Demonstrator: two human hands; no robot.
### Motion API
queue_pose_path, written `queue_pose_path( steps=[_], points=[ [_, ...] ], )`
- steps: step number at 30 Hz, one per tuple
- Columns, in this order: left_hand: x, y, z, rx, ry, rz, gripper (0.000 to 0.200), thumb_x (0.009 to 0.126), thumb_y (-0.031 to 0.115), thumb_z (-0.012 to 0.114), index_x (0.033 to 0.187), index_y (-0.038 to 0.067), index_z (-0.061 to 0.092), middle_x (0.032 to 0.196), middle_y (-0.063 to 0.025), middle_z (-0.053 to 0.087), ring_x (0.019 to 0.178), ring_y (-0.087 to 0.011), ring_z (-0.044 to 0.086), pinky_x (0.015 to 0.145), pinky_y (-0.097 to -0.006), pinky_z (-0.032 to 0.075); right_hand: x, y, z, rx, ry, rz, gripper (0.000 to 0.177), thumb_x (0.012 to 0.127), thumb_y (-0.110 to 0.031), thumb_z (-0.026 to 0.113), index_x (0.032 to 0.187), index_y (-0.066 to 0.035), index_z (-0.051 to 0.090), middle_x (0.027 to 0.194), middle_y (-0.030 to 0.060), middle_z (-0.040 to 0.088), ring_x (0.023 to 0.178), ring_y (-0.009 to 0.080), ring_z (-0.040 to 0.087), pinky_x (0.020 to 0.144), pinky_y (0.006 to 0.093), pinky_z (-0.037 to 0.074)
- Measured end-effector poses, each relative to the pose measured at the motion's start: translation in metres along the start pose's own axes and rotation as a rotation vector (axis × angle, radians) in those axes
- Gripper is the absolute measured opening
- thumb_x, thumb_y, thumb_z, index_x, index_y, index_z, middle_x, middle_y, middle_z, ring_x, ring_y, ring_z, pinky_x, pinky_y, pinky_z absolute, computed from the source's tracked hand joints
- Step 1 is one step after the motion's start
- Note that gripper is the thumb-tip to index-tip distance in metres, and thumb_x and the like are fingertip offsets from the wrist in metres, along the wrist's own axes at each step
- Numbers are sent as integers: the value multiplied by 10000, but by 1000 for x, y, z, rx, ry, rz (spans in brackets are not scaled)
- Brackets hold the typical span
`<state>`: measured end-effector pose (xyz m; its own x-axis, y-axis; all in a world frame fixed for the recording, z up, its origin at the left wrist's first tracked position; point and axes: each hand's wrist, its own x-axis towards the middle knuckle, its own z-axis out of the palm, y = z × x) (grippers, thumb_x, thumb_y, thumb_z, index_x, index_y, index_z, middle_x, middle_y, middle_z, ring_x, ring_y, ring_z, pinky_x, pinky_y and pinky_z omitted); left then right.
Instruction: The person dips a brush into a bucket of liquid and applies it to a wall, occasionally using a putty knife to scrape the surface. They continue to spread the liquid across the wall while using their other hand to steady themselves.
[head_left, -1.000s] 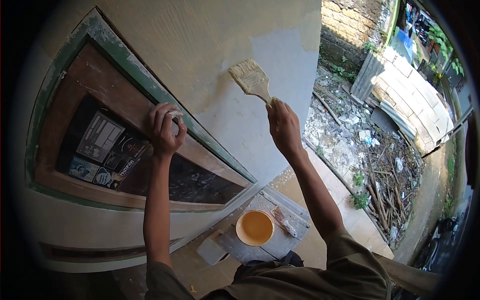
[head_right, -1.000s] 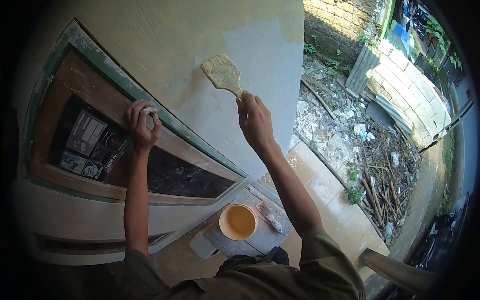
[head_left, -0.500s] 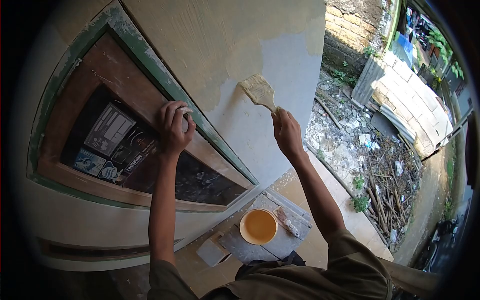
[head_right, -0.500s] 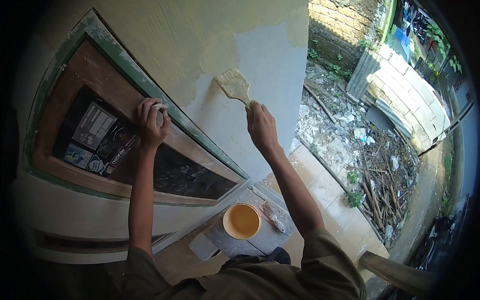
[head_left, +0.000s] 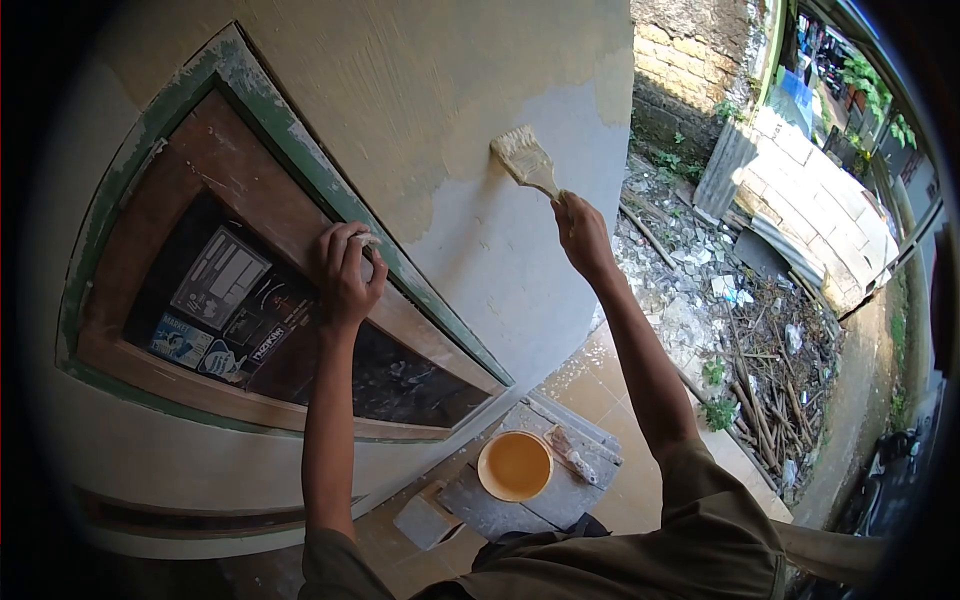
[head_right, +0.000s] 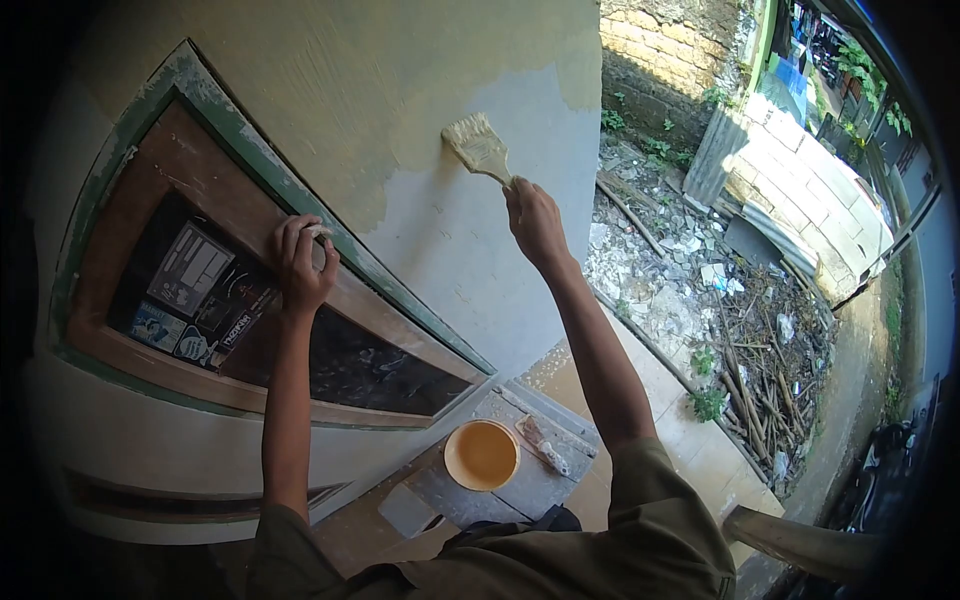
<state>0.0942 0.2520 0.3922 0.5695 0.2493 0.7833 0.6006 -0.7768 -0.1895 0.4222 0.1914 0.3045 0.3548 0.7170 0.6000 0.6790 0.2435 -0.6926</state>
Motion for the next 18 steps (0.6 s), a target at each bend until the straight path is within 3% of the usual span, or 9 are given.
queue_pose_path(
  steps=[4, 11, 18],
  points=[
    [0, 0, 2, -8, 9, -11, 111, 769, 50, 576, 860, 8, 528, 1051, -131, 563, 1031, -337, 509, 883, -444, 425, -16, 3, -16, -51, 28, 24, 187, 939, -161, 536, 940, 26, 546, 801, 218, 581, 726, 413, 563, 643, 461, 438],
    [0, 2, 3, 17, 10, -16, 122, 773, 56, 582, 872, 4, 532, 1047, -127, 574, 1029, -336, 508, 883, -440, 414, 44, -24, -35, -9, 115, -70, 196, 953, -168, 525, 955, 27, 547, 795, 223, 583, 721, 393, 571, 641, 435, 434],
    [-1, 1, 3, 13, 15, -17, 120, 780, 60, 580, 881, 9, 539, 1046, -123, 577, 1021, -331, 511, 885, -442, 409, 1, 21, -14, -46, -1, -12, 187, 945, -148, 525, 989, 33, 542, 809, 220, 583, 746, 402, 575, 659, 449, 450]
  ],
)
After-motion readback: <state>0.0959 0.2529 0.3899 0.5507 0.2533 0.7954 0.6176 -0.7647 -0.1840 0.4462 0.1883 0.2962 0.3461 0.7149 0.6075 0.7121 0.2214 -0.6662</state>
